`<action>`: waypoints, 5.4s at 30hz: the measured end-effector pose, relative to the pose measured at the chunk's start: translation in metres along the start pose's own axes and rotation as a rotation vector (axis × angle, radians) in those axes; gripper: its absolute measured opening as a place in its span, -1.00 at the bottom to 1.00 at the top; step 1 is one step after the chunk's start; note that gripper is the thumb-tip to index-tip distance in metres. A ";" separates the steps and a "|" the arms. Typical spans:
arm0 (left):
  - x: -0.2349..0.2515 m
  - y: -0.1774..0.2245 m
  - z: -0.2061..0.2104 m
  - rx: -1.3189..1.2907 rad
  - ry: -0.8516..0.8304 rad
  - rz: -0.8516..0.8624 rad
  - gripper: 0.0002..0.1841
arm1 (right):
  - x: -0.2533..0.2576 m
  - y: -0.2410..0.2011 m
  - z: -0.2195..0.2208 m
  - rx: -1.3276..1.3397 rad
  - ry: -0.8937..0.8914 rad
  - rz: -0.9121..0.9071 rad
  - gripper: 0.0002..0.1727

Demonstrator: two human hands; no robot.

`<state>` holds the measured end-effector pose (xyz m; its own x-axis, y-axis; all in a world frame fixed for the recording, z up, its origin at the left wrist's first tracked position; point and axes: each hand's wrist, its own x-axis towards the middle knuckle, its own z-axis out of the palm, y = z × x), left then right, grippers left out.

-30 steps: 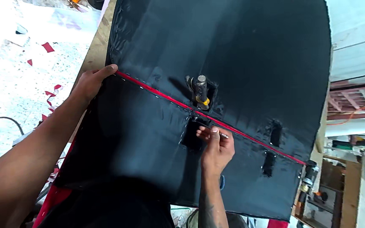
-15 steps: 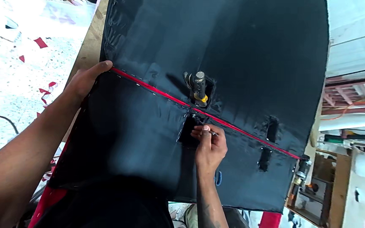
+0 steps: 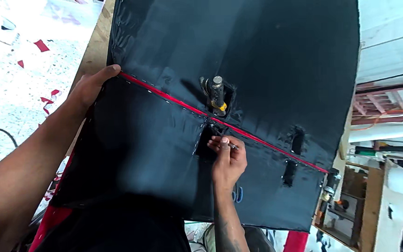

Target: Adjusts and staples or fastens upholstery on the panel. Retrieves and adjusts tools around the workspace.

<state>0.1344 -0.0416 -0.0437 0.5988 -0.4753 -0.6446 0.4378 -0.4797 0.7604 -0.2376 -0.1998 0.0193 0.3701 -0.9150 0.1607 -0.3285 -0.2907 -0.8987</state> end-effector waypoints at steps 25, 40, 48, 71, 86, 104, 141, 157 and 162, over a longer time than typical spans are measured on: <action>0.004 -0.004 0.007 0.039 -0.025 0.204 -0.39 | 0.069 0.031 -0.089 -0.728 -0.386 0.080 -0.71; 0.004 -0.012 -0.001 0.054 0.027 0.186 -0.29 | 0.048 0.032 -0.109 -0.752 -0.518 -0.179 -0.65; -0.108 0.018 0.064 0.386 0.242 0.928 -0.74 | 0.009 0.017 -0.066 -0.155 0.036 0.152 -0.82; -0.167 -0.037 0.305 -0.780 -0.361 -0.090 -0.54 | 0.028 -0.017 -0.040 -0.275 -0.191 0.061 -0.79; -0.163 -0.035 0.301 -0.848 -0.295 -0.097 -0.50 | 0.031 -0.025 0.006 -0.470 -0.156 -0.142 -0.71; -0.164 -0.048 0.304 -0.892 -0.476 -0.086 -0.41 | 0.010 0.026 -0.036 0.328 0.214 0.403 -0.70; -0.160 -0.050 0.293 -0.968 -0.591 -0.147 -0.14 | 0.012 0.020 -0.047 0.186 -0.015 0.240 -0.73; -0.158 -0.005 0.263 -0.985 -0.503 -0.342 -0.20 | 0.010 -0.033 0.018 -0.401 -0.177 -0.072 -0.85; -0.157 -0.003 0.267 -0.958 -0.497 -0.302 -0.17 | 0.010 -0.023 0.012 -0.349 -0.173 -0.110 -0.83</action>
<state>-0.1400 -0.1621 0.0345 0.1399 -0.7801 -0.6098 0.9836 0.0388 0.1761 -0.2158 -0.1988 0.0366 0.5507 -0.8210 0.1503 -0.5429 -0.4892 -0.6826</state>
